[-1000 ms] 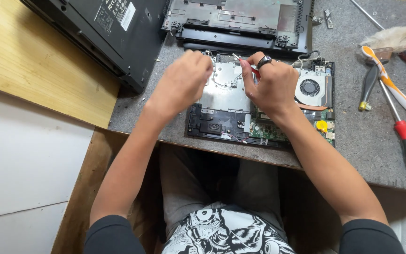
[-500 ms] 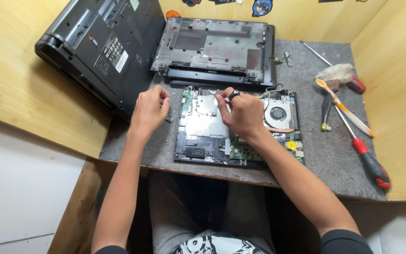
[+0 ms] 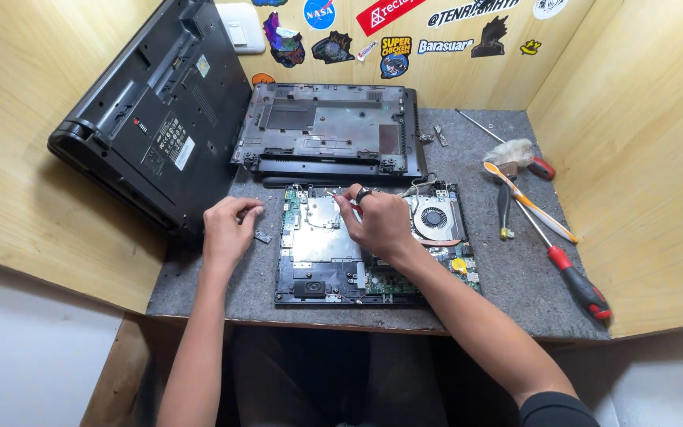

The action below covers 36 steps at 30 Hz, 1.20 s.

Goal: Disassembling a laptop to clean internal components with a brush and then reassembling the outer casing.

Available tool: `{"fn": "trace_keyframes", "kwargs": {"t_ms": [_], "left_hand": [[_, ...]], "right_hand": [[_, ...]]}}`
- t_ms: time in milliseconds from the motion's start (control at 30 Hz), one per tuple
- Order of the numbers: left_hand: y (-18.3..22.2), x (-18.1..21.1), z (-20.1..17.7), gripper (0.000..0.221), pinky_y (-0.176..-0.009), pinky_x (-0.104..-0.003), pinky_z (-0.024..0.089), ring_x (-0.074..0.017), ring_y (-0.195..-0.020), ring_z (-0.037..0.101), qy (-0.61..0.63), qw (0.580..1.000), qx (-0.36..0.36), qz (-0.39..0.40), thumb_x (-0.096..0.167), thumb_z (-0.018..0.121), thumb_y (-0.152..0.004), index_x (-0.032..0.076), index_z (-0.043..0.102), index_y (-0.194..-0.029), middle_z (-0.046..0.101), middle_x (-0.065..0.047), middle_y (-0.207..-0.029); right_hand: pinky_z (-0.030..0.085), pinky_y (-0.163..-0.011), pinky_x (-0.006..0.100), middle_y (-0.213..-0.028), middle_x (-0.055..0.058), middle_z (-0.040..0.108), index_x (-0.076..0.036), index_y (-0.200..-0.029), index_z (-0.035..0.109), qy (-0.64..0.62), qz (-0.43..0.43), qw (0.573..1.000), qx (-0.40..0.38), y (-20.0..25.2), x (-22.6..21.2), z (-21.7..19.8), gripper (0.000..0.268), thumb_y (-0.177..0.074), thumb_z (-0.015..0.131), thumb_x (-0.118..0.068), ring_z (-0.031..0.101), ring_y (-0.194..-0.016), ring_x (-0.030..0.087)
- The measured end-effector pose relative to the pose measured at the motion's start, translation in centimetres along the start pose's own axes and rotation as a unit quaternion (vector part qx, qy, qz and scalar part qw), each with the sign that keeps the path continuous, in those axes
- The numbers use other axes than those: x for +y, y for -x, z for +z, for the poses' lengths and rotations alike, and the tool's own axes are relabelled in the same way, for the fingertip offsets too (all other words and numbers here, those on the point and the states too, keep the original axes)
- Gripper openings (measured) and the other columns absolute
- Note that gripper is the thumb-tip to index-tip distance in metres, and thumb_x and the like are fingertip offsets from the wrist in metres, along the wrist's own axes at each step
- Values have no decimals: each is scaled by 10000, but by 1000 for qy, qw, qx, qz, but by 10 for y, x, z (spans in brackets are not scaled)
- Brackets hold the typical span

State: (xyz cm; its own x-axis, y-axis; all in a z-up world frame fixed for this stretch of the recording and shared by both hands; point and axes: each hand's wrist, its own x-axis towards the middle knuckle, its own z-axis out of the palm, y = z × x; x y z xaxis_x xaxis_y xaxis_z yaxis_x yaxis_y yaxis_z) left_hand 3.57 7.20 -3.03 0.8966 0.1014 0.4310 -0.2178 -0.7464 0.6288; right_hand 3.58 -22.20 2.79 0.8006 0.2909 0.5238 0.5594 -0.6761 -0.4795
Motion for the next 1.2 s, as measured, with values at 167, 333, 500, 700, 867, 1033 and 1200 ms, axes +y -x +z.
{"fn": "trace_keyframes", "kwargs": {"t_ms": [167, 333, 500, 700, 867, 1033, 1200], "left_hand": [[5, 3, 1, 57, -674, -323, 578, -216, -726, 694, -14, 1000, 16, 12, 181, 800, -912, 146, 774, -875, 688, -61, -740], [5, 0, 5, 154, -675, -355, 574, -234, -723, 692, -19, 999, 31, 27, 243, 812, -913, 126, 742, -841, 665, -68, -730], [6, -3, 6, 114, -681, -300, 567, -191, -748, 690, -2, 998, 52, 39, 195, 856, -859, 152, 752, -845, 673, -16, -735], [8, 13, -4, 67, -710, -301, 594, -243, -811, 726, 32, 997, 52, 48, 104, 800, -908, 165, 800, -935, 748, -58, -797], [8, 5, 0, 159, -751, -351, 598, -276, -870, 739, 30, 996, 51, 63, 27, 729, -944, 156, 805, -997, 774, -74, -874], [7, 11, -3, 195, -753, -359, 595, -296, -873, 744, 34, 996, 47, 65, -13, 699, -937, 137, 804, -1005, 777, -88, -885], [6, 15, -3, 89, -705, -307, 611, -257, -829, 752, 47, 996, 56, 54, 57, 784, -904, 127, 792, -959, 764, -77, -833]], "right_hand": [[458, -514, 307, -498, 41, 532, -94, -909, 720, -2, 13, 1000, -12, -1, 3, 4, 218, -1006, 622, -262, 534, -440, 182], [450, -515, 306, -491, 33, 524, -82, -913, 719, -19, 21, 1000, -12, -1, 2, 2, 217, -1007, 622, -252, 534, -442, 174], [460, -528, 295, -497, 33, 527, -87, -923, 723, -25, 31, 999, -13, -2, 3, -3, 215, -1017, 616, -248, 534, -446, 177], [457, -520, 288, -485, 14, 521, -105, -918, 722, -24, 34, 999, -6, -3, 3, -3, 204, -1020, 614, -245, 527, -436, 164], [453, -516, 279, -468, 3, 510, -101, -911, 722, -35, 31, 999, 2, -5, 6, -4, 209, -1020, 614, -244, 518, -426, 159], [451, -512, 278, -453, 3, 499, -95, -898, 716, -46, 20, 999, 18, -6, 12, 0, 199, -1021, 621, -219, 515, -416, 166], [423, -491, 258, -448, -37, 469, -114, -874, 702, -47, 13, 998, 35, -7, 24, 9, 190, -1026, 645, -213, 490, -401, 144]]}}
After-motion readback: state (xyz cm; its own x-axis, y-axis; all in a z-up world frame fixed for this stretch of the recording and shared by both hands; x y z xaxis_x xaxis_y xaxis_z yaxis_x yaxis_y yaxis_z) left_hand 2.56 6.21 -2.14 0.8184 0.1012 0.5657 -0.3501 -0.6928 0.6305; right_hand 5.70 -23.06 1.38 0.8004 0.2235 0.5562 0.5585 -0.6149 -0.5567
